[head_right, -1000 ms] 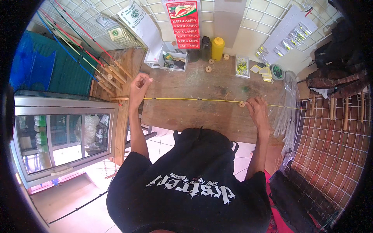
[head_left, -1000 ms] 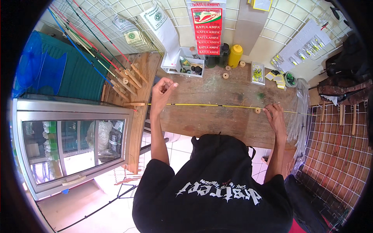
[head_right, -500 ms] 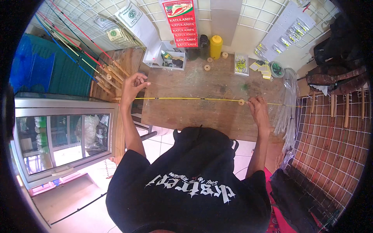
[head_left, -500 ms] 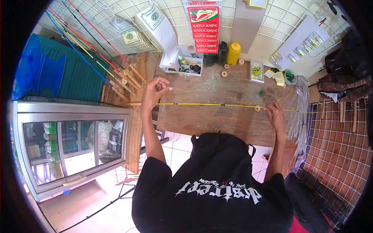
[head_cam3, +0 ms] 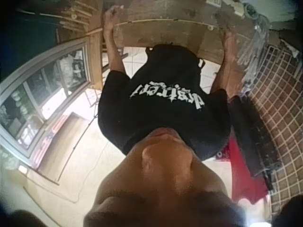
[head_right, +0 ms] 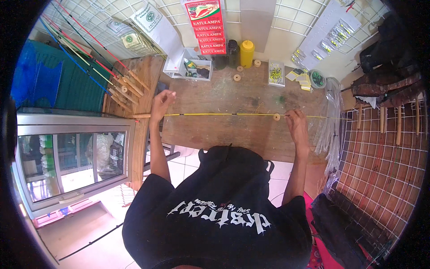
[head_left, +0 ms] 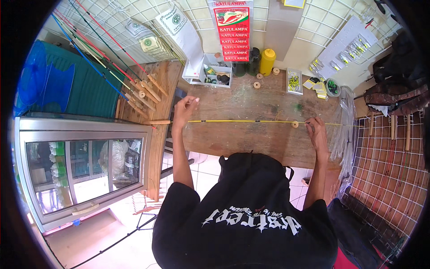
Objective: Assembling or repairing a fishing rod by measuring the rod blank and attaching small components.
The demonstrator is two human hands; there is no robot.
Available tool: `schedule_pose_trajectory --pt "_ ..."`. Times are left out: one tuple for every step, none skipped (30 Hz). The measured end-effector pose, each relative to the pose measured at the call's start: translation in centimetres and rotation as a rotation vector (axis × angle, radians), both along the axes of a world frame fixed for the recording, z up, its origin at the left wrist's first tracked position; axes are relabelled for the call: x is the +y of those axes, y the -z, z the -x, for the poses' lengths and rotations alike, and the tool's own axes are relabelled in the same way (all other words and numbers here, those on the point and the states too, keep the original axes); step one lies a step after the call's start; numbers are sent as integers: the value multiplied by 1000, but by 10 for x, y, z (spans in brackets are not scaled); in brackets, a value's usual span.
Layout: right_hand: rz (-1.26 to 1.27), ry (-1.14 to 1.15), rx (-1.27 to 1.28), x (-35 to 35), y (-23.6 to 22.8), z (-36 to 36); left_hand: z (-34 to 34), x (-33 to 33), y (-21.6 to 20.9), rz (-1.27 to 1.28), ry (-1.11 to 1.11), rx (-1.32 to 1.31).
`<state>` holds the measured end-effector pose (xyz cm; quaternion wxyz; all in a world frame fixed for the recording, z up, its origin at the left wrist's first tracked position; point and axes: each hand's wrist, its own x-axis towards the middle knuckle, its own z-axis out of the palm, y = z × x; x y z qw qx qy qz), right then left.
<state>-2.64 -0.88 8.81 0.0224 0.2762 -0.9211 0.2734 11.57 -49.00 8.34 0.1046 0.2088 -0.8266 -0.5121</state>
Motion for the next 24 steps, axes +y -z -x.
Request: schedule_pose_trajectory --pt "23 22 32 1 2 1 -1 0 1 -7 -11 -30" --pt "47 44 63 3 5 1 -2 -2 5 -8 -10 -30" --pt "48 43 65 4 6 3 -3 -5 7 11 -8 -87" --pt "57 35 82 5 7 5 -4 -7 10 29 -6 -145" --pt "67 28 99 5 8 6 -6 -9 14 30 -8 -144" --pt "65 28 99 4 5 6 -9 -8 16 22 54 -188" --pt "65 45 73 3 1 5 -12 -7 19 14 117 -232" --pt "65 63 47 1 -2 4 -15 -5 24 12 118 -231" --pt "65 65 49 1 -3 3 -17 -2 27 0 142 -216" --pt "72 72 72 0 -3 3 -18 0 29 -13 166 -200" --pt "79 79 95 -1 -5 3 -21 -1 29 -13 169 -197" --pt "74 87 96 -2 -8 1 -21 2 22 10 197 -323" --pt "107 103 65 -5 -13 0 -22 5 17 34 226 -449" --pt "141 120 35 -5 -17 0 -23 4 17 32 235 -446" --pt "138 128 39 -3 -15 2 -26 3 14 49 291 -383" --pt "135 139 77 -1 -11 5 -27 4 13 65 347 -318" --pt "132 151 117 1 -10 9 -27 6 12 64 357 -312" --pt "128 158 121 2 -11 11 -27 9 8 58 331 -220" --pt "144 160 211 3 -13 14 -27 12 5 50 305 -127" --pt "159 162 302 3 -15 17 -26 14 4 48 314 -121" --pt "155 167 308 2 -19 19 -26 16 3 16 276 -144" --pt "166 203 325 0 -25 21 -26 19 2 -16 238 -166" --pt "177 240 343 -1 -32 23 -24 23 1 -17 246 -158" --pt "177 245 353 -1 -38 24 -22 27 -3 -31 226 -137"
